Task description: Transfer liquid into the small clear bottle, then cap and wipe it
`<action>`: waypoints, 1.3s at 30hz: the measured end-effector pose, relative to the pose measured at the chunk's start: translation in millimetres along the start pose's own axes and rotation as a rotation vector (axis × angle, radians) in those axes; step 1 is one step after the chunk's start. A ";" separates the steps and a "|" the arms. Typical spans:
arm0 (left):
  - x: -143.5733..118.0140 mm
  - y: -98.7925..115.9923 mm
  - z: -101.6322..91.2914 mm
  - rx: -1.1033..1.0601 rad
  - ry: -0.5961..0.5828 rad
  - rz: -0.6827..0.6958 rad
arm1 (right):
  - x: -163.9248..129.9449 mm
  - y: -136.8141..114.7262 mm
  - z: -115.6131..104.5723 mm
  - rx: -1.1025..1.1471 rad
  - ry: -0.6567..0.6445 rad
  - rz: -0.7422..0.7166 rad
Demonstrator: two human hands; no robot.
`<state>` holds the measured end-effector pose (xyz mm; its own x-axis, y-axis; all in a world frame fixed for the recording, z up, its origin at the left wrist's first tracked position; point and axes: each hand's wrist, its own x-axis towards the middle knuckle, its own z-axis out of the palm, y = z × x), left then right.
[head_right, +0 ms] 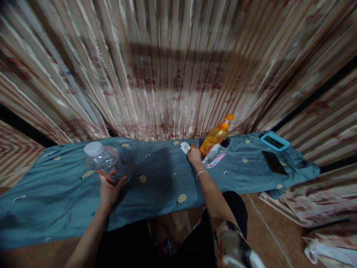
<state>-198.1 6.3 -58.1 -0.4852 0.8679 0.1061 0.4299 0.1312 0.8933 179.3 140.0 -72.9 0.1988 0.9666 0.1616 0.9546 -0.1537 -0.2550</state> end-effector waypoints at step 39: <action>3.2 -5.0 2.1 -0.003 0.007 0.015 | -30.7 -23.0 10.8 -0.248 -0.001 -0.244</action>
<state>-200.2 9.4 -63.1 -0.4840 0.8665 0.1222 0.4346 0.1168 0.8930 148.8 116.0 -82.3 -0.0417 0.9813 0.1881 0.9989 0.0367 0.0301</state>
